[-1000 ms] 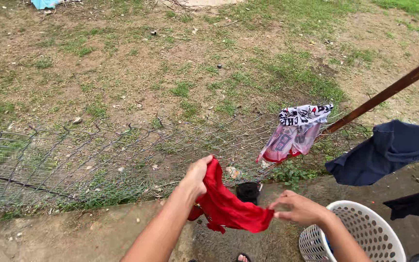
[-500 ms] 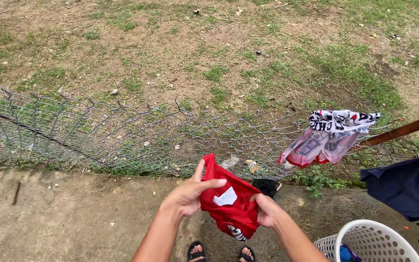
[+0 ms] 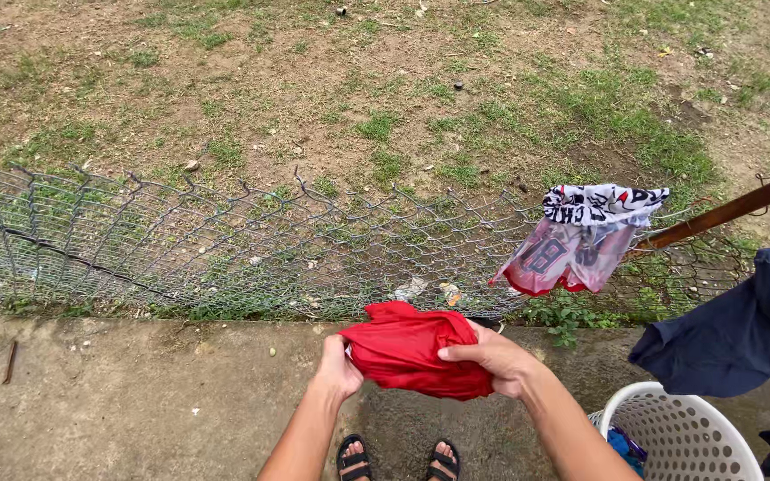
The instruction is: The person washes various clothes by hand in a basin of soapy water, wrings them out, and hangs them on a bamboo and wire fence.
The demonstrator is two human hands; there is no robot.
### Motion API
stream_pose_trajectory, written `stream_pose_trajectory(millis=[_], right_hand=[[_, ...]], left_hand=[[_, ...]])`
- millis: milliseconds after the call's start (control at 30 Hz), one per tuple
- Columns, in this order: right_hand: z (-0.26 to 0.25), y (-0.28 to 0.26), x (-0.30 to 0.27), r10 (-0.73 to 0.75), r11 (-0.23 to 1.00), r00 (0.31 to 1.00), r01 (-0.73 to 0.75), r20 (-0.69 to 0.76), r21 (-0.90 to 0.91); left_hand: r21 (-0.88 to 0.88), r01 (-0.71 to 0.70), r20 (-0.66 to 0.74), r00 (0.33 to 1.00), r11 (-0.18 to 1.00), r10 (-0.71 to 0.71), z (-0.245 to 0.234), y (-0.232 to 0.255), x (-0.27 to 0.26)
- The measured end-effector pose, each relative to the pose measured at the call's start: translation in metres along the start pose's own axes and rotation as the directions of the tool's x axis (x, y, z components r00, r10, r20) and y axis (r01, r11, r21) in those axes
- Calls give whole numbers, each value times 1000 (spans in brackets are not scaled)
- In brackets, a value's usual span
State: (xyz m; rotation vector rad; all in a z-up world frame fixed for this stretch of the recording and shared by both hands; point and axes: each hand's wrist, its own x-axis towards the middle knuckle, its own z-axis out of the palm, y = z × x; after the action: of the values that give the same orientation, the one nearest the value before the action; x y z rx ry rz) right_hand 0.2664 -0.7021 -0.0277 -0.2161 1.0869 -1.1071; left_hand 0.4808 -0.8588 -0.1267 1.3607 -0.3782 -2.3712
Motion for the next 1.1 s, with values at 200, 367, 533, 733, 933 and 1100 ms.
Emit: stream_pose_trajectory(millis=[200,367,533,733,933,1100], right_hand=[[-89,85,57,-392,729,700,-158,-596,-666],[-92,92,63,259,966,816,-207,-518,156],[-30,74,26,218,950,972,-193,-81,245],[-12,51,8,23,946,998,-43,63,320],[-68,59,34,-62,939,958,151,-280,309],[-103,70,47,-51,999,770,42,-637,-29]], left_hand=[[104,308,535,784,946,-314,-11,32,-28],[88,15,747,661,996,-76,-24,32,-28],[989,-125,140,958,-75,249,-28,-13,-12],[823,-195,-210,769,534,604,-34,-31,27],[94,168,134,974,981,-180,-20,-9,12],[116,181,417,883,977,-214,5,21,-62]])
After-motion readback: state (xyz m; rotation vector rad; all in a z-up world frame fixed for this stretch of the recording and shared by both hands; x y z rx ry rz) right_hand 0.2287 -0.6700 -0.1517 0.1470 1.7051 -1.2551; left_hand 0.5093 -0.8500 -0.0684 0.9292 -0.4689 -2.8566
